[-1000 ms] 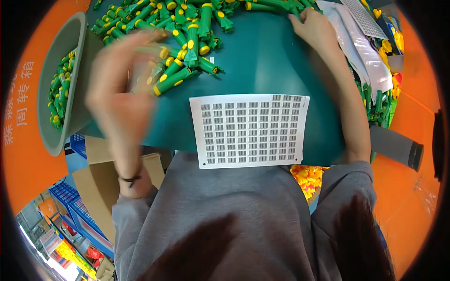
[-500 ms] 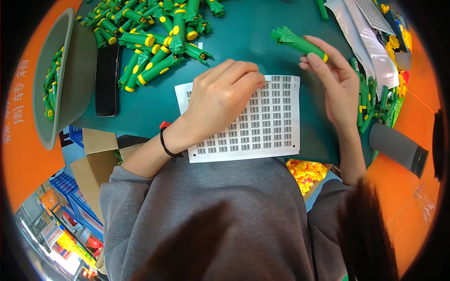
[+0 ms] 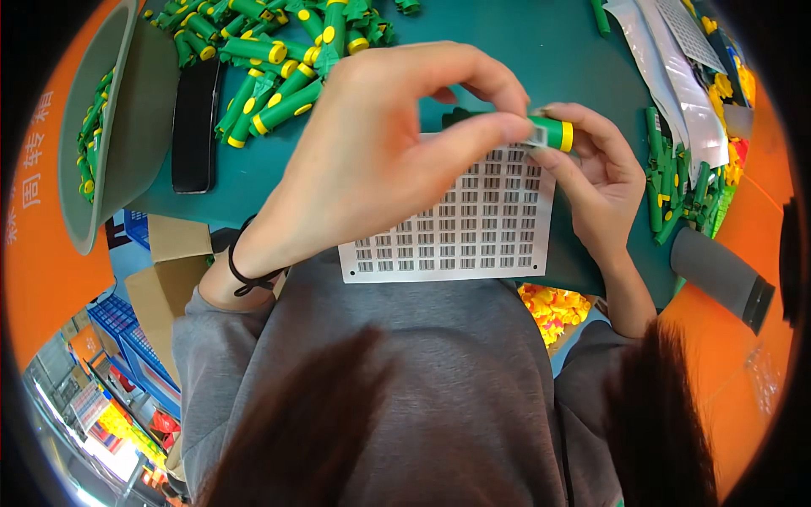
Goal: Applying labels from a sticker sheet onto small green toy cylinders.
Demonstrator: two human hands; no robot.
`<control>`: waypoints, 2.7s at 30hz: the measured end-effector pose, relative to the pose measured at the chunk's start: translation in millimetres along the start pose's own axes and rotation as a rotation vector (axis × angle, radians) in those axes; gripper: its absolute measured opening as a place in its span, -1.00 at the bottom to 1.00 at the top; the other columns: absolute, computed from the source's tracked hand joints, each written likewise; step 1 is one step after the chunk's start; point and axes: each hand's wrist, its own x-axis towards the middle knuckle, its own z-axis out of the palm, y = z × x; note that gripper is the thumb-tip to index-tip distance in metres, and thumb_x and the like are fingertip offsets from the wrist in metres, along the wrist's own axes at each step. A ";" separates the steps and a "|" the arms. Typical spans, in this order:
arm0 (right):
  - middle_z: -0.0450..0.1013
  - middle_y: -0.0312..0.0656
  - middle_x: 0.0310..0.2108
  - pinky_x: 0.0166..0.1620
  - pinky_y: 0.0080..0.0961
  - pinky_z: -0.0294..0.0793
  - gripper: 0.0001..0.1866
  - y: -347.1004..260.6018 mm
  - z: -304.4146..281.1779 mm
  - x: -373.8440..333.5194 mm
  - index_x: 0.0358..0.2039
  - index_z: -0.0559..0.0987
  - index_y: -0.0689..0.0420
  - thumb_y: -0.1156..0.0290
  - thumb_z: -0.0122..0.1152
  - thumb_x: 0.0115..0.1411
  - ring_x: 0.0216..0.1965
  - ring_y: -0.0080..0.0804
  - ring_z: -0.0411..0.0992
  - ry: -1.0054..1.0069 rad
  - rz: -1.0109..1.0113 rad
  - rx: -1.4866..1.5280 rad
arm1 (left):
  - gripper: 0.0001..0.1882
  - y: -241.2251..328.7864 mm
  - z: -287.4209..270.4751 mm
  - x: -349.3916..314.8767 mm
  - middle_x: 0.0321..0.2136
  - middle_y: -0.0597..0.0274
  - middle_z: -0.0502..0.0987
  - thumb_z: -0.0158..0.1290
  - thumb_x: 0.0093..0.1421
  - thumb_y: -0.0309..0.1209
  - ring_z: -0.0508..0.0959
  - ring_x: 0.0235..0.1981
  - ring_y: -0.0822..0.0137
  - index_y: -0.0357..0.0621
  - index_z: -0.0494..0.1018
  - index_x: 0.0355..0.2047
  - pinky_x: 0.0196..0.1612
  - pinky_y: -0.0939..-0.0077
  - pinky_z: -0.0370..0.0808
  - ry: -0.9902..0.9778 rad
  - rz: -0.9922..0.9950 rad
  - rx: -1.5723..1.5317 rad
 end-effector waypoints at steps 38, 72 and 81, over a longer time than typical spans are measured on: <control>0.53 -0.29 -0.04 -0.14 -0.58 0.46 -0.73 8.2 -96.4 113.0 -0.06 0.63 0.12 0.36 0.31 0.24 -0.14 -0.55 0.47 0.291 -0.155 -0.937 | -0.59 -1.0 -180.6 -71.9 -0.18 0.09 0.65 0.05 0.38 -0.23 0.61 -0.14 0.35 -0.40 0.53 -0.01 -0.08 0.54 0.50 1.175 -0.091 0.557; 0.37 0.02 0.17 0.00 -0.63 0.54 -0.57 0.4 -31.2 11.6 0.21 0.34 0.34 0.54 0.09 0.36 -0.10 -0.52 0.48 0.103 0.109 0.206 | -0.85 -66.3 62.5 -12.7 -0.36 0.34 0.55 0.29 0.04 -0.40 0.55 -0.37 0.29 -0.12 0.61 -0.37 -0.35 0.40 0.52 0.154 0.264 0.543; 0.43 -0.04 0.07 0.05 -0.50 0.60 -0.63 6.8 -27.3 9.0 0.13 0.42 0.32 0.55 0.14 0.33 -0.07 -0.43 0.54 0.103 0.098 0.278 | -0.87 -67.8 63.0 -13.6 -0.35 0.28 0.55 0.28 0.06 -0.44 0.56 -0.37 0.22 -0.16 0.60 -0.37 -0.34 0.38 0.53 0.179 0.204 0.385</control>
